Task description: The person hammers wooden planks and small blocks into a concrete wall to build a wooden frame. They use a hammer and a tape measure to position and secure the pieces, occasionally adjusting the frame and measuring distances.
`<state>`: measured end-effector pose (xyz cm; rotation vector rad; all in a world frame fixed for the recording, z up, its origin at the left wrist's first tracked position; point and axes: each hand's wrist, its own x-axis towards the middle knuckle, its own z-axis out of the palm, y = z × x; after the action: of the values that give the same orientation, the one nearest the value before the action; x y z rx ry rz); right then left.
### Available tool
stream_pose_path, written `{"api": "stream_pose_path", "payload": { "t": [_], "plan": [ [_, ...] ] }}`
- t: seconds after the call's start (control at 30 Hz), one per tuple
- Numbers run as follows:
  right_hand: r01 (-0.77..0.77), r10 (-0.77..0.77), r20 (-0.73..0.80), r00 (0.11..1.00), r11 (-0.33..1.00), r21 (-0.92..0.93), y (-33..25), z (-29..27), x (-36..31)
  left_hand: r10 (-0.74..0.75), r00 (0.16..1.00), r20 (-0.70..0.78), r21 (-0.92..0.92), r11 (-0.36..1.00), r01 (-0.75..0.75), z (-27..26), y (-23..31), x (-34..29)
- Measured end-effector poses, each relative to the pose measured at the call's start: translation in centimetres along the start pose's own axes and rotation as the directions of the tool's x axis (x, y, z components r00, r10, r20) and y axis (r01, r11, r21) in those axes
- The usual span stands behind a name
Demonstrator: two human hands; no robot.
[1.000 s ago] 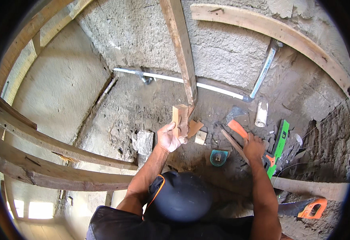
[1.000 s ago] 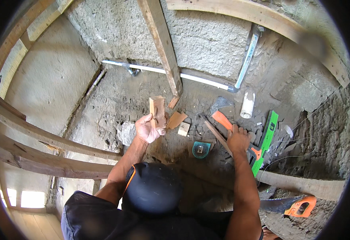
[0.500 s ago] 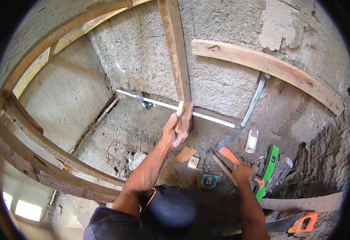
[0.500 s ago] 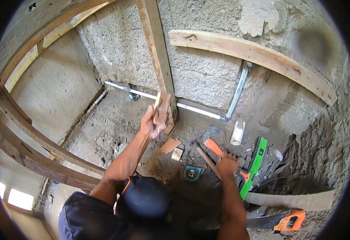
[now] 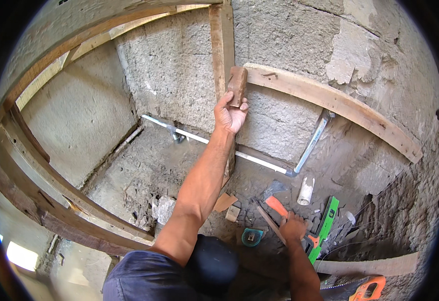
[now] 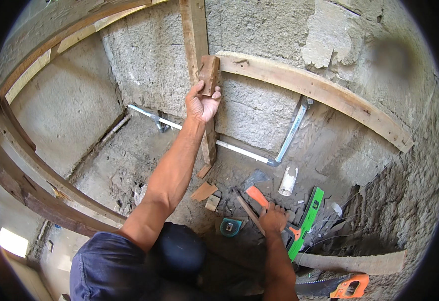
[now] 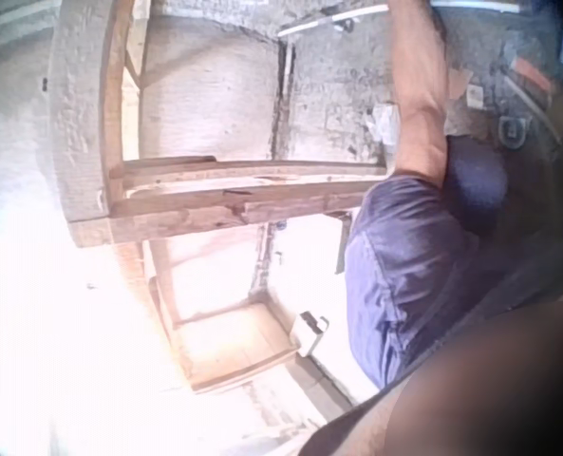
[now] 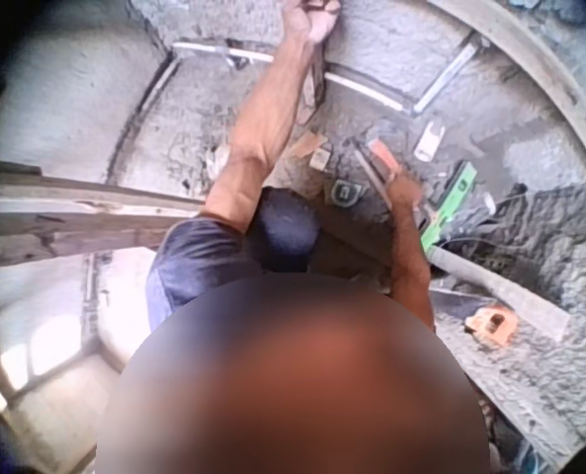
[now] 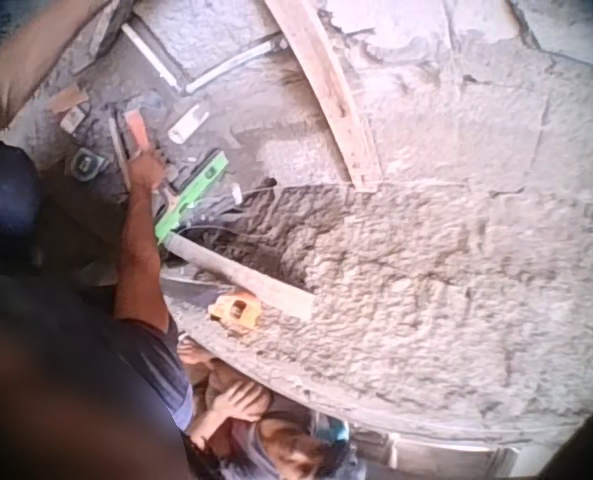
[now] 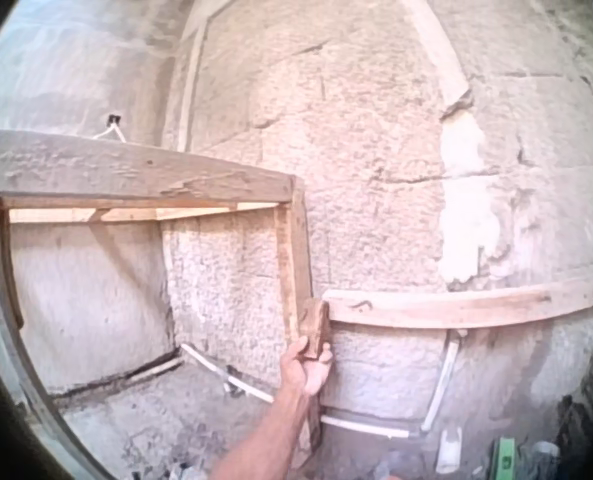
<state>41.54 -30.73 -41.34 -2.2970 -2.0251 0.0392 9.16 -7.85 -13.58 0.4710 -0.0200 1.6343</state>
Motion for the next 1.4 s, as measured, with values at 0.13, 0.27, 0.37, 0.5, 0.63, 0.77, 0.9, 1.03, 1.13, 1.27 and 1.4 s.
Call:
{"api": "stream_pose_path", "payload": {
  "t": [0.13, 0.27, 0.37, 0.5, 0.63, 0.77, 0.9, 1.03, 1.13, 1.27, 1.4],
  "plan": [
    [-0.008, 0.008, 0.001, 1.0, 1.0, 0.005, -0.2, -0.2, 0.0, 0.084, 0.995, 0.046, -0.084, 0.993, -0.08, -1.1, -0.8, 0.9],
    [-0.026, 0.026, 0.041, 0.999, 1.0, -0.002, -0.4, -0.4, 0.1, 0.184, 0.981, -0.067, -0.193, 0.962, -0.194, -0.8, -2.2, 1.8],
    [-0.022, 0.022, 0.021, 1.0, 1.0, 0.014, -0.4, -0.3, 0.1, 0.258, 0.944, -0.208, -0.229, 0.925, -0.303, 0.0, -3.2, 2.3],
    [-0.008, 0.008, -0.009, 1.0, 1.0, 0.0, -0.3, 0.0, 0.2, 0.288, 0.911, -0.294, -0.215, 0.909, -0.356, 0.4, -4.0, 2.2],
    [-0.015, 0.015, -0.004, 1.0, 1.0, 0.025, -0.3, 0.2, 0.1, 0.309, 0.891, -0.334, -0.234, 0.888, -0.396, 0.8, -4.8, 2.0],
    [0.002, -0.001, -0.021, 1.0, 1.0, 0.009, -0.2, 0.4, 0.5, 0.255, 0.919, -0.3, -0.157, 0.937, -0.311, 1.3, -4.1, 1.3],
    [0.035, -0.033, 0.044, 0.998, 0.998, -0.044, 0.0, 0.1, 1.1, 0.052, 0.977, -0.205, 0.216, 0.976, -0.007, -1.8, -1.1, -4.2],
    [0.085, -0.057, -0.149, 0.987, 0.978, 0.19, -1.3, -0.5, 0.9, 0.081, 0.98, -0.184, 0.639, 0.767, 0.056, -10.0, 2.0, -14.4],
    [0.268, -0.261, -0.069, 0.963, 0.956, 0.123, -3.8, -0.5, -0.4, 0.097, 0.837, -0.539, 0.72, 0.569, 0.397, -16.7, 3.3, -23.2],
    [0.227, -0.241, 0.148, 0.959, 0.968, 0.106, -6.6, -0.4, -1.0, 0.386, 0.753, -0.534, 0.837, 0.114, 0.535, -22.6, 5.0, -33.9],
    [0.196, -0.204, 0.259, 0.944, 0.979, 0.056, -6.6, -0.3, 0.3, 0.419, 0.82, -0.39, 0.76, -0.356, 0.544, -25.2, 5.0, -41.4]
  ]
}}
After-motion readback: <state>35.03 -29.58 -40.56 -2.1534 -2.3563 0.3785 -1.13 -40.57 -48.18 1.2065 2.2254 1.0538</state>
